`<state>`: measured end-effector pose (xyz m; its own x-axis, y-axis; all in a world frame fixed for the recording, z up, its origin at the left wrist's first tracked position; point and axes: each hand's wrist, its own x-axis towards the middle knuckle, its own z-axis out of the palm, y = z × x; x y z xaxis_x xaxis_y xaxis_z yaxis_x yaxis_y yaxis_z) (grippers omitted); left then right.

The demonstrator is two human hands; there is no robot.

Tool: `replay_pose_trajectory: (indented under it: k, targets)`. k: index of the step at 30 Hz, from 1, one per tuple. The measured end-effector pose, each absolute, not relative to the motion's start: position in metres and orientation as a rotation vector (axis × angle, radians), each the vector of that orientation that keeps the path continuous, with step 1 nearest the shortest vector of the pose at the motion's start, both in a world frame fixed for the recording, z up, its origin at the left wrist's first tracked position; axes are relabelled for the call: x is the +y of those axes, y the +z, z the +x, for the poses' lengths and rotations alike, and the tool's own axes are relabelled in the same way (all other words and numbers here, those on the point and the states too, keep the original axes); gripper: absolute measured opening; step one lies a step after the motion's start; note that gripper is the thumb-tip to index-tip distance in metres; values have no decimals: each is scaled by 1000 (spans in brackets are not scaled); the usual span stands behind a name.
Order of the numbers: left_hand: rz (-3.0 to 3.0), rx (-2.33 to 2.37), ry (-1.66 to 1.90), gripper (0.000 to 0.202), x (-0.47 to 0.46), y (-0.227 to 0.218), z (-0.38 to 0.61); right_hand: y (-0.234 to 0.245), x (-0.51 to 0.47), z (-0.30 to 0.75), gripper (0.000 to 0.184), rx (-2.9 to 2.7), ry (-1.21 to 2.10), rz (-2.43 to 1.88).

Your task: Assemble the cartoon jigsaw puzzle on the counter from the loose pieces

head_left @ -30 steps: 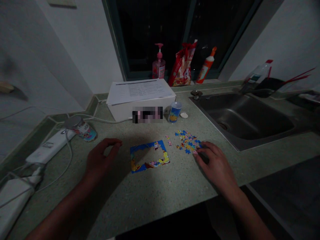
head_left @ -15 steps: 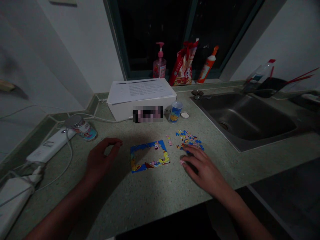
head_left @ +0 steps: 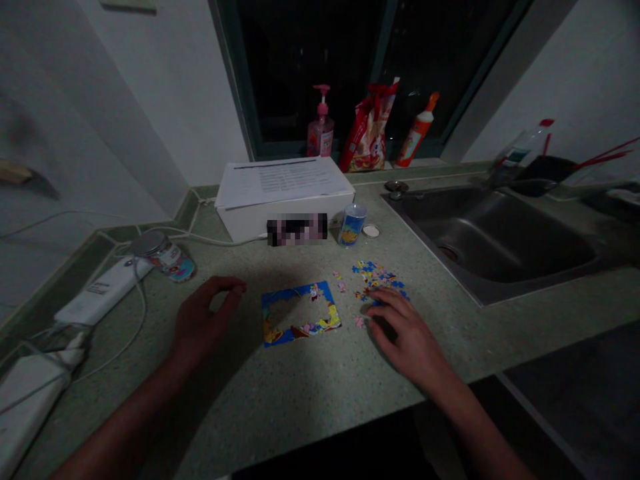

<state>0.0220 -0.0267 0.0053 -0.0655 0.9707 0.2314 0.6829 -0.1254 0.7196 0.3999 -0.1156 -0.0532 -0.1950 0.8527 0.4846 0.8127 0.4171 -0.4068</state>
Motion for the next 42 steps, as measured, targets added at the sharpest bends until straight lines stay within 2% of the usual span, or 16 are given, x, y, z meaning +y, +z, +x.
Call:
replay_pose_trajectory:
  k: [12,19,26,33,42]
  targets:
    - [1845,1771,1045,30,-26,5,23,-46,-118,394,39,-2115,110,-1428]
    - [1831,1780,1009,32,-26,7,24,-36,-125,395,36,-2049,79,-1210]
    - [1830,1767,1018,31,-26,7,24,-34,-120,412,24,-1583,-153,-1369]
    - [1829,1760,1033,32,-26,5,23,-34,-109,439,18,-1698,-153,-1454]
    - [1833,1755,1047,30,-27,6,25,-29,-75,473,23,-1906,-66,-1503]
